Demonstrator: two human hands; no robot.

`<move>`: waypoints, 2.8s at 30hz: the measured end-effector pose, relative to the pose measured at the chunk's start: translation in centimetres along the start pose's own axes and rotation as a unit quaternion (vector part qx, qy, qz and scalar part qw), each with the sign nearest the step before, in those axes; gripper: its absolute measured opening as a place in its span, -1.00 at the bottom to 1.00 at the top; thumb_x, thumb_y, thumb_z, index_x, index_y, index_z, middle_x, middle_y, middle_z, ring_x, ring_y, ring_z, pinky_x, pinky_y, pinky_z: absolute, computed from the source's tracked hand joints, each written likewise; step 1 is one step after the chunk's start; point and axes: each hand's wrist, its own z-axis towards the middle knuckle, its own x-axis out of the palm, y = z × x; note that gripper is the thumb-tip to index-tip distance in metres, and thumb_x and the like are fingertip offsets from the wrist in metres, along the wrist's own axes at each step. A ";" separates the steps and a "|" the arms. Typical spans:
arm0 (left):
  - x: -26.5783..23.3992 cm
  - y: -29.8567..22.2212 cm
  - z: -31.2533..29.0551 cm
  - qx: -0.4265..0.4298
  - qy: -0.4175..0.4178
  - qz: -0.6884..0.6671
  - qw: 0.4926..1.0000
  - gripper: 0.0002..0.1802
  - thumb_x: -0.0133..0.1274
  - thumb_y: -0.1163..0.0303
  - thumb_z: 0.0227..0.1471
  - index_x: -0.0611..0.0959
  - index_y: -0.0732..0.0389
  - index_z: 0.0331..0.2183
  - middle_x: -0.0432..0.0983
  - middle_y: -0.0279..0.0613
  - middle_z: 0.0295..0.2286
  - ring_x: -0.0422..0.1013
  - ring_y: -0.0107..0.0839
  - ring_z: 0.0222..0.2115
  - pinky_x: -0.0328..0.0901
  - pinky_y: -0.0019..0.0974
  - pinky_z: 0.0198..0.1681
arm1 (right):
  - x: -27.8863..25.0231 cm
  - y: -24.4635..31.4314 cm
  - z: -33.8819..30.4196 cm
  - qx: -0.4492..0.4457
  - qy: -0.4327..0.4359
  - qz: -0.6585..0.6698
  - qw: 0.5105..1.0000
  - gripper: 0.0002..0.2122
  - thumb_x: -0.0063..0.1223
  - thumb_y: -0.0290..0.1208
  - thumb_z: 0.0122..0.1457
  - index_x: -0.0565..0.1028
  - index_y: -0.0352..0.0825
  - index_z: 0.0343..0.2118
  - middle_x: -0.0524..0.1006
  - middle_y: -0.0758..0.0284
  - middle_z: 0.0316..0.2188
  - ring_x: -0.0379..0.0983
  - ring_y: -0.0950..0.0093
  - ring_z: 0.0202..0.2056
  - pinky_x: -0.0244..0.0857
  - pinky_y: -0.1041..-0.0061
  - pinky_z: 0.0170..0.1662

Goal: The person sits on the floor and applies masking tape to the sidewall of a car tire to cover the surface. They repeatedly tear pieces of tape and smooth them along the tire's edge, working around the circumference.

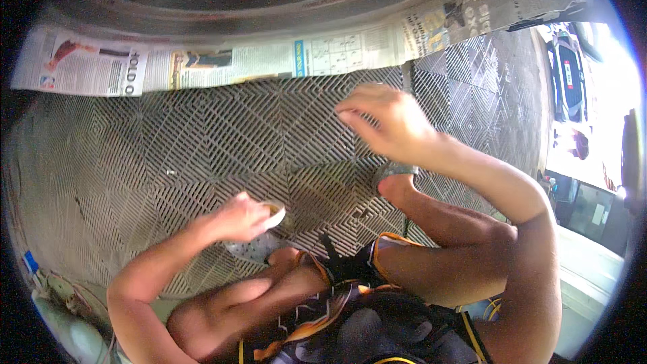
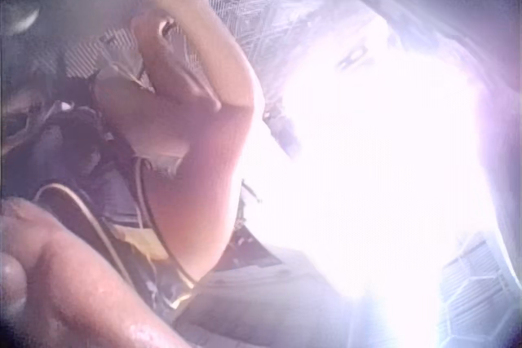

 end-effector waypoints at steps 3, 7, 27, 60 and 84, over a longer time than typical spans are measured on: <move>-4.1 -2.0 1.1 0.002 -0.192 -0.181 0.964 -0.74 0.11 0.23 0.24 0.61 0.26 -0.32 0.63 -0.21 -0.42 0.56 -0.22 -0.33 0.38 -0.18 -0.17 | -1.5 1.5 -0.3 0.034 -0.007 0.054 0.998 -0.87 0.18 -0.43 0.20 0.62 -0.34 -0.24 0.63 0.19 -0.35 0.60 0.17 -0.28 0.50 0.25 -0.18; -7.9 -4.9 2.0 0.032 -0.235 -0.415 0.878 -0.74 -0.05 0.30 0.39 0.53 0.31 -0.08 0.55 -0.26 -0.33 0.49 -0.46 -0.25 0.38 -0.28 -0.09 | -0.6 3.9 0.0 -0.008 -0.042 0.054 0.998 -0.83 0.22 -0.45 0.16 0.60 -0.33 -0.19 0.64 0.18 -0.31 0.61 0.17 -0.24 0.51 0.26 -0.15; -9.9 -9.6 3.7 -0.060 -0.465 -0.064 0.881 -0.69 0.10 0.50 0.17 0.51 0.39 -0.06 0.58 0.13 -0.41 0.52 0.17 -0.34 0.39 0.10 -0.26 | 5.2 7.1 1.6 0.091 -0.140 0.139 0.976 -0.90 0.32 -0.54 0.12 0.66 -0.39 -0.30 0.65 0.23 -0.32 0.64 0.39 -0.35 0.56 0.49 -0.32; -11.4 -8.6 3.1 -0.036 -0.369 -0.259 0.892 -0.70 -0.04 0.50 0.20 0.52 0.36 -0.03 0.67 -0.04 -0.43 0.63 -0.10 -0.38 0.47 -0.12 -0.28 | 4.7 5.5 2.4 -0.015 -0.097 0.085 0.991 -0.76 0.35 -0.38 0.03 0.62 -0.33 -0.24 0.63 0.25 -0.30 0.59 0.24 -0.25 0.49 0.29 -0.16; -13.4 -9.4 2.6 -0.016 -0.484 -0.140 0.864 -0.73 -0.18 0.37 0.33 0.55 0.36 -0.22 0.48 -0.02 -0.62 0.49 -0.16 -0.62 0.32 -0.13 -0.50 | 3.2 7.1 3.7 0.102 -0.109 0.307 0.940 -0.87 0.05 -0.50 0.35 0.49 -0.46 -0.16 0.62 0.17 -0.25 0.65 0.43 -0.25 0.56 0.49 -0.28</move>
